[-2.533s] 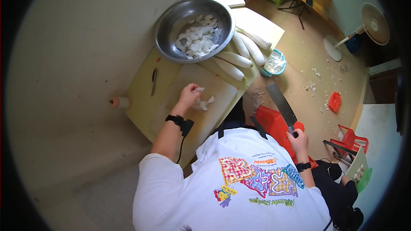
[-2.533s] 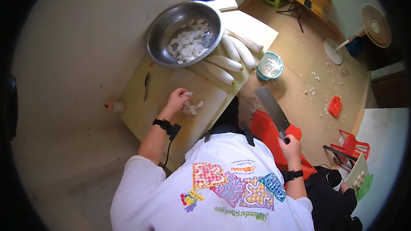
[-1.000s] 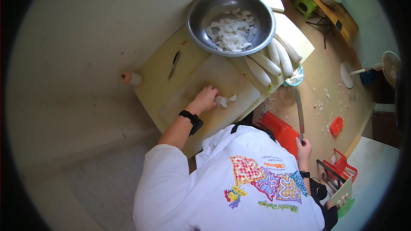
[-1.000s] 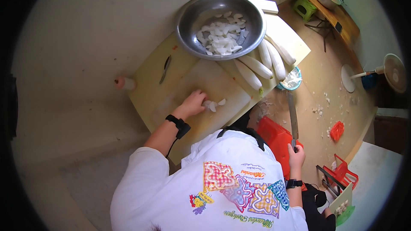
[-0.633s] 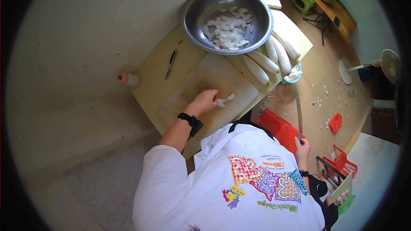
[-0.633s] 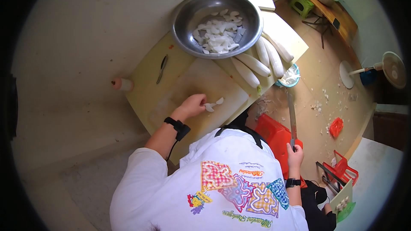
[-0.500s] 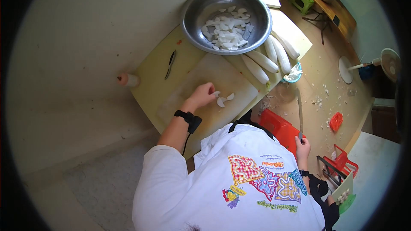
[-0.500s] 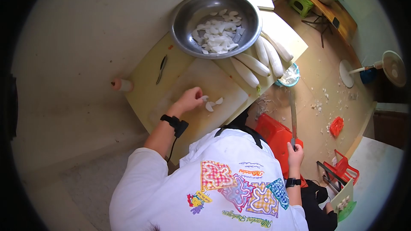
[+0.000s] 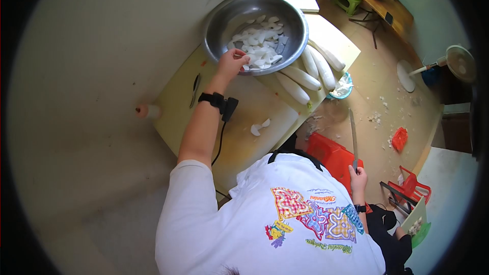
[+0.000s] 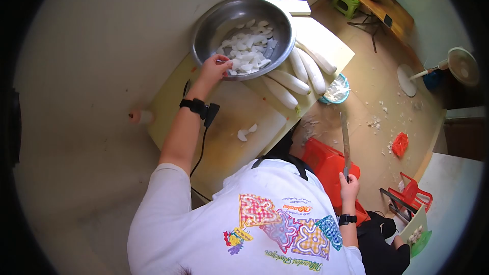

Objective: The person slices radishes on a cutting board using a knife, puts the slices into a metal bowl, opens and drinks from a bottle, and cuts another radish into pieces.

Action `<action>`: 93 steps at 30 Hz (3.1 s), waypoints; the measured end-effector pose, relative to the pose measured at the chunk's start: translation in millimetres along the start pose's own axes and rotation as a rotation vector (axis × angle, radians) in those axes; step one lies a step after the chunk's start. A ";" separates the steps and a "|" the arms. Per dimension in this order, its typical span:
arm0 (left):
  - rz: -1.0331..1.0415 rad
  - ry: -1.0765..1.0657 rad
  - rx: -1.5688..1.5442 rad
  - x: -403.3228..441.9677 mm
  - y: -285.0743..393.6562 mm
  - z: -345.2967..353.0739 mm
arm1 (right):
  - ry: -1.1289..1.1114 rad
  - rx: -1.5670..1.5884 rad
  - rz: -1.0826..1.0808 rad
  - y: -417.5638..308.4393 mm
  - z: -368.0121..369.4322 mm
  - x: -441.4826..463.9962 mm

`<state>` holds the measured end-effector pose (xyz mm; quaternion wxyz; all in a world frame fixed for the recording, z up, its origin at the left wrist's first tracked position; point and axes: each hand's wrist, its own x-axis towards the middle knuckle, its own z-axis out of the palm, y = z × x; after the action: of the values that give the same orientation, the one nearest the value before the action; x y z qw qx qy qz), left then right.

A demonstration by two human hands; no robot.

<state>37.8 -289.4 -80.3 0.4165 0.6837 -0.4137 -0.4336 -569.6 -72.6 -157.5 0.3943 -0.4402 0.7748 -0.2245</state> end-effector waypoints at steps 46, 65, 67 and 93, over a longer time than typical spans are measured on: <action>-0.135 -0.236 0.338 -173.4 -76.2 87.7 | -0.019 0.078 -0.095 0.8 -10.1 7.8; 0.270 0.048 -0.027 -92.1 17.8 82.5 | 0.000 0.086 -0.115 11.1 -11.9 14.5; 0.298 0.161 -0.057 -45.6 32.4 63.2 | 0.008 0.062 -0.115 1.9 -14.1 10.5; 0.728 -0.351 1.072 -24.2 -42.1 177.8 | 0.100 -0.101 -0.023 0.1 -51.1 -4.8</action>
<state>-127.1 -291.3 -162.5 0.0655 0.5321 -0.8376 -0.1045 -609.6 -68.4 -125.5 0.3301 -0.4564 0.7987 -0.2114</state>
